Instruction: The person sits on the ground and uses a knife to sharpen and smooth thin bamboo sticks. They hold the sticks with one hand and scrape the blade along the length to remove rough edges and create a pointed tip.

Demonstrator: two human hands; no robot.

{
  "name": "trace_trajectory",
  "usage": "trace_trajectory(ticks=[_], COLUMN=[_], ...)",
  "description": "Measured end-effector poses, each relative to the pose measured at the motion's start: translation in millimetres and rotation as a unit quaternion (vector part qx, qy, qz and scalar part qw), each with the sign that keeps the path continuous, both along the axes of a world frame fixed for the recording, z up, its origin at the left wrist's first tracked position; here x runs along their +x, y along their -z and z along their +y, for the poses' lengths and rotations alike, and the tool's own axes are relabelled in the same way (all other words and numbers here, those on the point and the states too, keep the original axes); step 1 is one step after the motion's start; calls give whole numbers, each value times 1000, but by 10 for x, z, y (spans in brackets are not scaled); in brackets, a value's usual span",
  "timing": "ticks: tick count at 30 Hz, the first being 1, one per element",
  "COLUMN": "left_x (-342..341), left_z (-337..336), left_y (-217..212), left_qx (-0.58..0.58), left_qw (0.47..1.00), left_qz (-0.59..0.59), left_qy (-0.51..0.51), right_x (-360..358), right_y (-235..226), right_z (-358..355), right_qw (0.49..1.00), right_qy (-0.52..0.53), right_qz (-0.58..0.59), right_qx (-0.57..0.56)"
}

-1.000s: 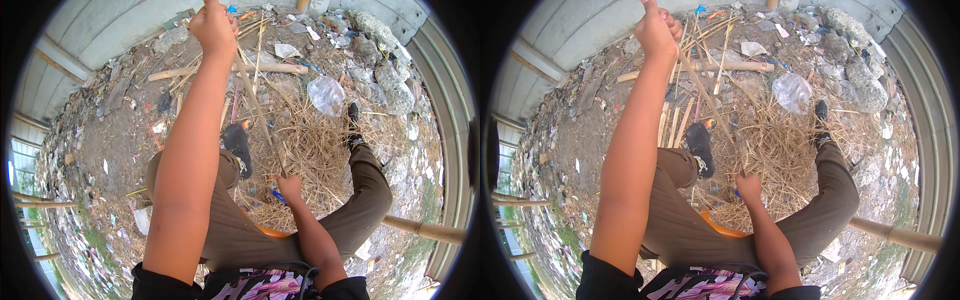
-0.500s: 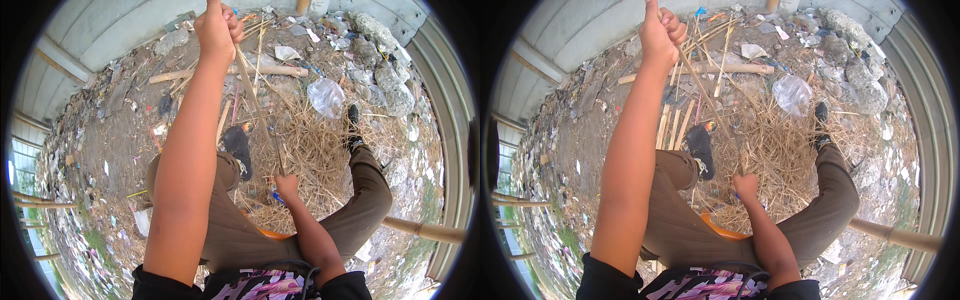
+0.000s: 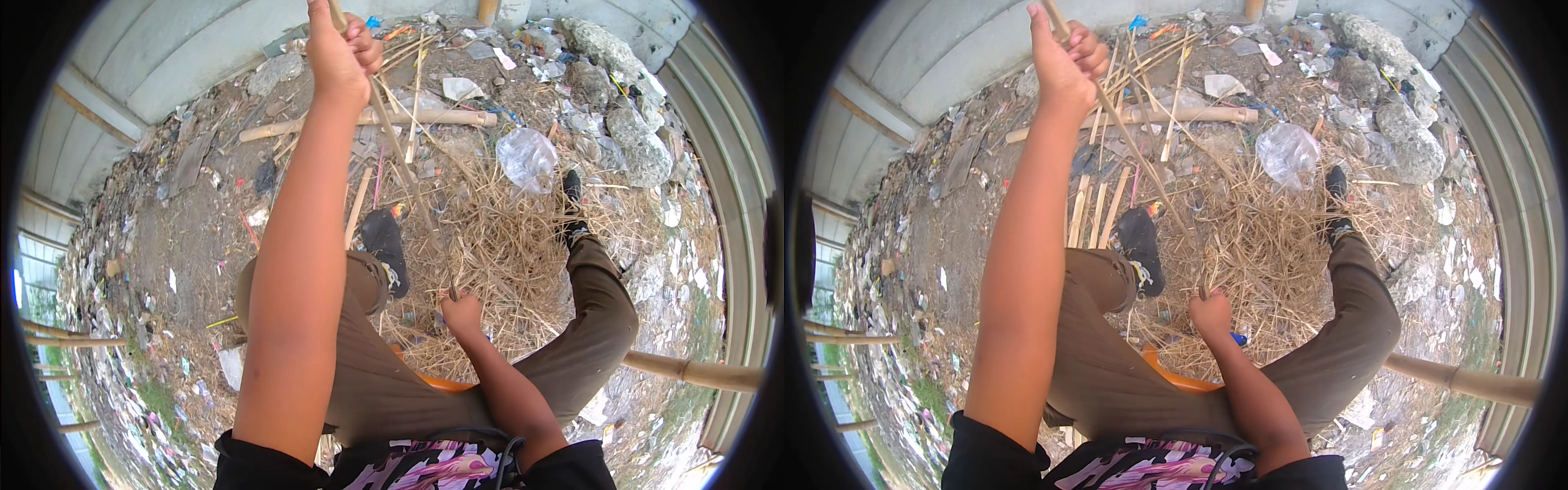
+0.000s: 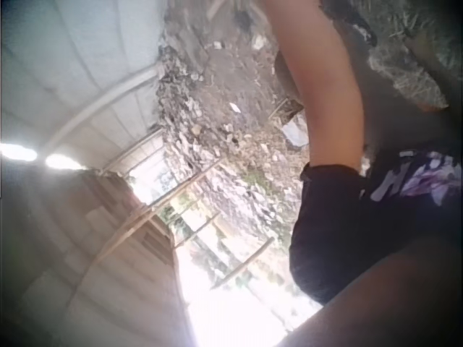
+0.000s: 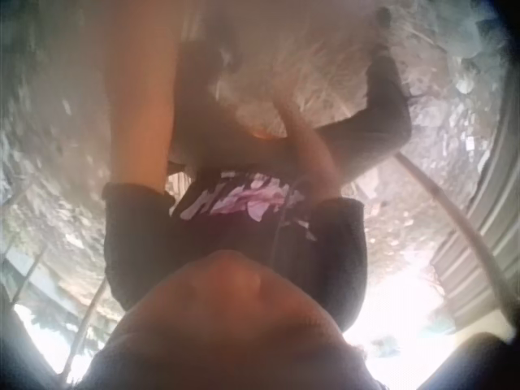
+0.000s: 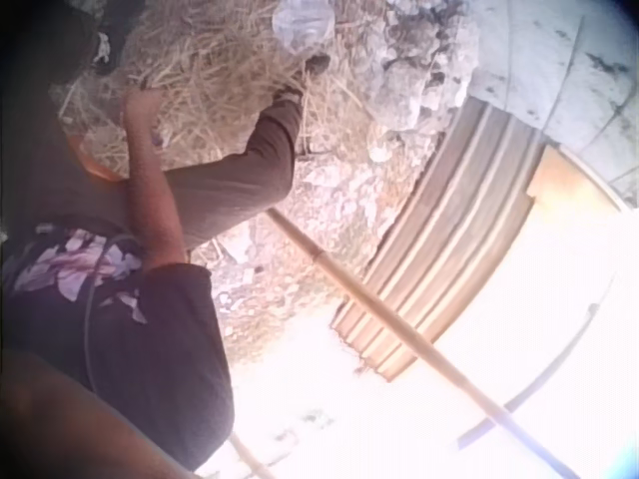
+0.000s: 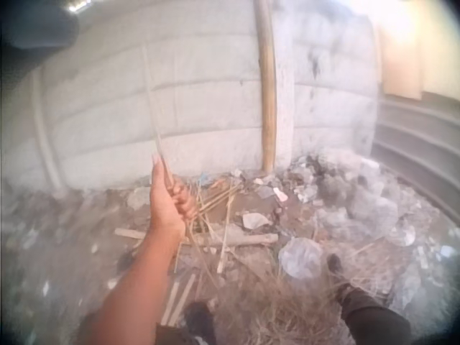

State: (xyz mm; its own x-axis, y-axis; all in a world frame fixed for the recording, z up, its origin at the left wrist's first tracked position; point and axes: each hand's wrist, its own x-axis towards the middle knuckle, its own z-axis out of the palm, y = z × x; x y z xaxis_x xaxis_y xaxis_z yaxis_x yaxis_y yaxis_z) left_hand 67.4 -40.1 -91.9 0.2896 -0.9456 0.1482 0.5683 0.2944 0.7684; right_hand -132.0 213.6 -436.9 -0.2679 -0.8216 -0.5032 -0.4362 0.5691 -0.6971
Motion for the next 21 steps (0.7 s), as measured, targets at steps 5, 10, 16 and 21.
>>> trace_trajectory(ticks=[5, 10, 16, 21], left_x=[144, 111, 270, 324], left_z=[-4, -74, -107, -40], left_y=[109, 124, 142, 161], left_qx=[-23, -35, -33, -16], left_qw=[1000, 999, 995, 998], left_qz=[-5, -3, -65, -33], left_qy=[14, 28, -61, -46], right_x=[12, -34, -103, -293], right_y=[-1291, -841, -386, -1851], right_z=[-253, -20, -69, -446], right_qw=[981, 956, 995, 917], right_qy=[54, 51, 98, 138], right_qz=[-79, -124, 9, -238], right_qx=[-171, -260, -8, -288])
